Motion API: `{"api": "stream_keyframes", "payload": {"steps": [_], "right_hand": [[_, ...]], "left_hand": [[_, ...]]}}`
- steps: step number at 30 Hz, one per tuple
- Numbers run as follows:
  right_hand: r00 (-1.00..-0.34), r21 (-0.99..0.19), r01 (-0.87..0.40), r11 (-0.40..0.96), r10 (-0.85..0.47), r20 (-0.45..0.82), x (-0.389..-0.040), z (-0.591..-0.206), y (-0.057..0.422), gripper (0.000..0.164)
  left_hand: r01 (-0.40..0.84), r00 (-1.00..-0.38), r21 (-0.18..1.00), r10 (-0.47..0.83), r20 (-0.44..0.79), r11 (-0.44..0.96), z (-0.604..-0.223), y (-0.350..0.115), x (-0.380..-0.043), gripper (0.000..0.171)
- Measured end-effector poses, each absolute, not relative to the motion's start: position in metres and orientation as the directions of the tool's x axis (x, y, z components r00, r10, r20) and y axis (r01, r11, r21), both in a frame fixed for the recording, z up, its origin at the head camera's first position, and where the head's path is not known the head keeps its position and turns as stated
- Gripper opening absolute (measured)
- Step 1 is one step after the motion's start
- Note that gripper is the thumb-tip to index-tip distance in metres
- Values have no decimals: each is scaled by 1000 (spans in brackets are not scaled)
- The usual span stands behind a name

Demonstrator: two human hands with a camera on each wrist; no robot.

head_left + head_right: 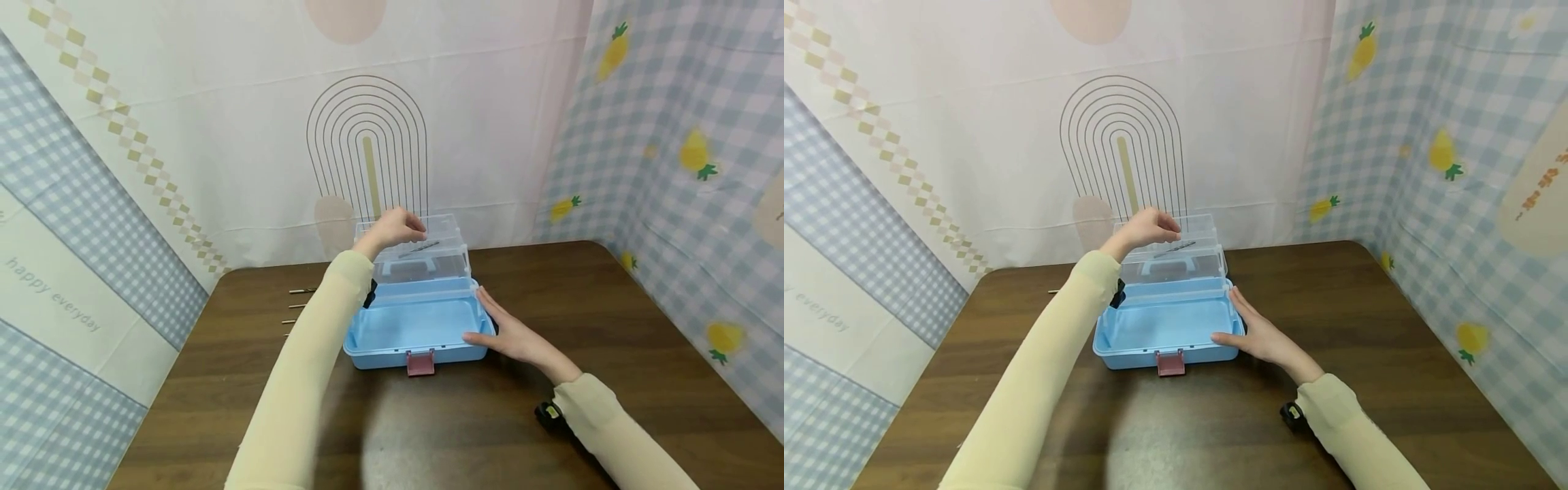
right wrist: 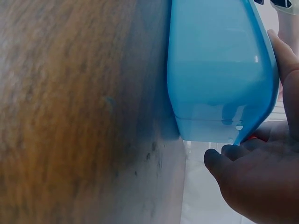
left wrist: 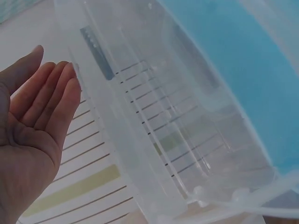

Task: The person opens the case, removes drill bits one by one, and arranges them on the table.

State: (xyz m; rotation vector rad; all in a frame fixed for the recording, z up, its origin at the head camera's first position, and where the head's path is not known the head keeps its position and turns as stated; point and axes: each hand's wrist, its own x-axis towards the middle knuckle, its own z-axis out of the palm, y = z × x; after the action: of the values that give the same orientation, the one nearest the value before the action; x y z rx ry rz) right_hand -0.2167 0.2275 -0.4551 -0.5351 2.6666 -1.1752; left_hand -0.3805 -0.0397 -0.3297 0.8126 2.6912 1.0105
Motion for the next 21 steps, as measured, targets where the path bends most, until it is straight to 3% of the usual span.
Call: {"api": "stream_keyframes", "payload": {"steps": [9, 21], "right_hand": [[-920, -741, -251, 622, -392, -17, -215, -454, 228, 103], [-921, -740, -248, 625, -390, -20, -214, -453, 227, 104]], "left_hand": [[414, -845, 607, 535, -22, 678, -338, -35, -380, 25], [458, -851, 493, 525, 4, 740, -344, -43, -384, 19]]}}
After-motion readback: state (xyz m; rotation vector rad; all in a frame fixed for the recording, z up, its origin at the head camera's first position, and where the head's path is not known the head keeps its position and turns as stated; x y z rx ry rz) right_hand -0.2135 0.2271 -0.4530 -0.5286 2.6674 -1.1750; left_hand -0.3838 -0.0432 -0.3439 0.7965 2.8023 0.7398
